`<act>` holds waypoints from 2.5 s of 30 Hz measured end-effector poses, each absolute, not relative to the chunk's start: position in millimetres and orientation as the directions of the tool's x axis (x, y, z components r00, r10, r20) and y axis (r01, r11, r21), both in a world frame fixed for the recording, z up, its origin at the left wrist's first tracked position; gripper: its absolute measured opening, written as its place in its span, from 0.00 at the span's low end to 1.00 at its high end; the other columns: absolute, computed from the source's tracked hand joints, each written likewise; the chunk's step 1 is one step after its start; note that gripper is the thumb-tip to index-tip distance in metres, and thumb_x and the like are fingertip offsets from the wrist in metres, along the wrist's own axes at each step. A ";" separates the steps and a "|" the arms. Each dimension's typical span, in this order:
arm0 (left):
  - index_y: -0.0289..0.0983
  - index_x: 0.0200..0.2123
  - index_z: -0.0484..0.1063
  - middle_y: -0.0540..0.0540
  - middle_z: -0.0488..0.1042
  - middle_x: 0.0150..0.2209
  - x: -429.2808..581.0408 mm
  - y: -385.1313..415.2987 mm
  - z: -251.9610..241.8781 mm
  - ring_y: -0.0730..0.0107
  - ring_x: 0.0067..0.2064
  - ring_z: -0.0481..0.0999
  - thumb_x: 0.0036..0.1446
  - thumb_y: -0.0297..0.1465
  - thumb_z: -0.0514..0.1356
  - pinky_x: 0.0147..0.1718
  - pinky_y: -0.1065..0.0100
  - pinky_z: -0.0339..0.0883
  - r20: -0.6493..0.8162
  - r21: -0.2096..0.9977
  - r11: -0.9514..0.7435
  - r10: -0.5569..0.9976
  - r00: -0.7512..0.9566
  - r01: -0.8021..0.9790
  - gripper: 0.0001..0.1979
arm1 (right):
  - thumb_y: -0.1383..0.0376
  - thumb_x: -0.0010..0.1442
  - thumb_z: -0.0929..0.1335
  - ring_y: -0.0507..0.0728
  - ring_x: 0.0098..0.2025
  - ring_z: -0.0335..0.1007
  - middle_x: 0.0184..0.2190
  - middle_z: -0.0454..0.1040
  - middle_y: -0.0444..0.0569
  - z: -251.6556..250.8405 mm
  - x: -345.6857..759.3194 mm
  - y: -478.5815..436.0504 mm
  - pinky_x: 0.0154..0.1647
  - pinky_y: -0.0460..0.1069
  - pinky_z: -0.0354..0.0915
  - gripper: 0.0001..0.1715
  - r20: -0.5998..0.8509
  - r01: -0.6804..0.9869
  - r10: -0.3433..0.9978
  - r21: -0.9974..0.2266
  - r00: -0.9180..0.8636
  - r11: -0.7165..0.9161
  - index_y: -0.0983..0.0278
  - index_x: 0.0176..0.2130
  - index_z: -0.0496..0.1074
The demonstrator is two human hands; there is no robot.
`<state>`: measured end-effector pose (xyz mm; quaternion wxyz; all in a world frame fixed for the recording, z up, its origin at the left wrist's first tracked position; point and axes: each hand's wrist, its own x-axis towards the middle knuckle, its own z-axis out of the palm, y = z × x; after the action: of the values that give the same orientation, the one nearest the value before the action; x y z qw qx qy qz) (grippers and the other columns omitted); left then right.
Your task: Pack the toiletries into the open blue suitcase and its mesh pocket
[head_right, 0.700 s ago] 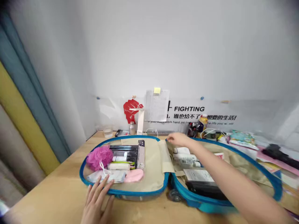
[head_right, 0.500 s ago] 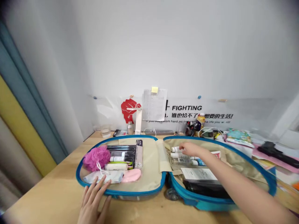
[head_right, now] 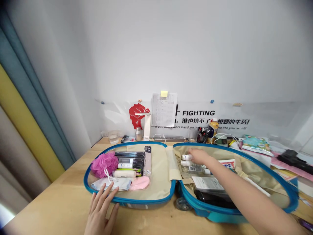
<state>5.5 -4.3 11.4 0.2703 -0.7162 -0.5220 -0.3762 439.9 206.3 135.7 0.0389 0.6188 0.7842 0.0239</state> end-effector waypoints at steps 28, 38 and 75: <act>0.43 0.59 0.67 0.46 0.69 0.61 5.3 -4.7 8.0 0.60 0.67 0.56 0.60 0.28 0.55 0.65 0.57 0.46 0.811 0.007 -0.292 0.561 0.165 0.956 0.24 | 0.56 0.65 0.65 0.55 0.49 0.70 0.52 0.71 0.52 125.2 140.2 206.8 0.50 0.56 0.70 0.19 0.059 0.770 0.777 -0.108 -0.627 0.629 0.63 0.52 0.69; 0.43 0.59 0.67 0.46 0.69 0.61 5.6 -4.4 6.3 0.61 0.67 0.57 0.60 0.28 0.55 0.65 0.57 0.45 0.813 0.034 -0.299 0.563 0.147 0.954 0.23 | 0.56 0.65 0.65 0.55 0.49 0.70 0.52 0.71 0.52 131.2 152.6 206.1 0.50 0.56 0.70 0.20 0.082 0.790 0.801 -0.135 -0.593 0.598 0.63 0.52 0.69; 0.43 0.59 0.66 0.45 0.71 0.59 7.5 -3.0 8.2 0.62 0.68 0.55 0.60 0.28 0.54 0.67 0.58 0.40 0.837 0.089 -0.339 0.535 0.114 0.937 0.23 | 0.73 0.42 0.68 0.66 0.57 0.69 0.55 0.71 0.61 169.9 471.4 77.6 0.59 0.55 0.65 0.34 -0.200 0.983 0.969 0.078 -0.145 0.163 0.53 0.50 0.74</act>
<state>7.5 -3.0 8.2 0.2427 -0.7059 -0.5211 -0.4138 471.4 77.6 169.9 0.1021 0.6458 0.7559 -0.0356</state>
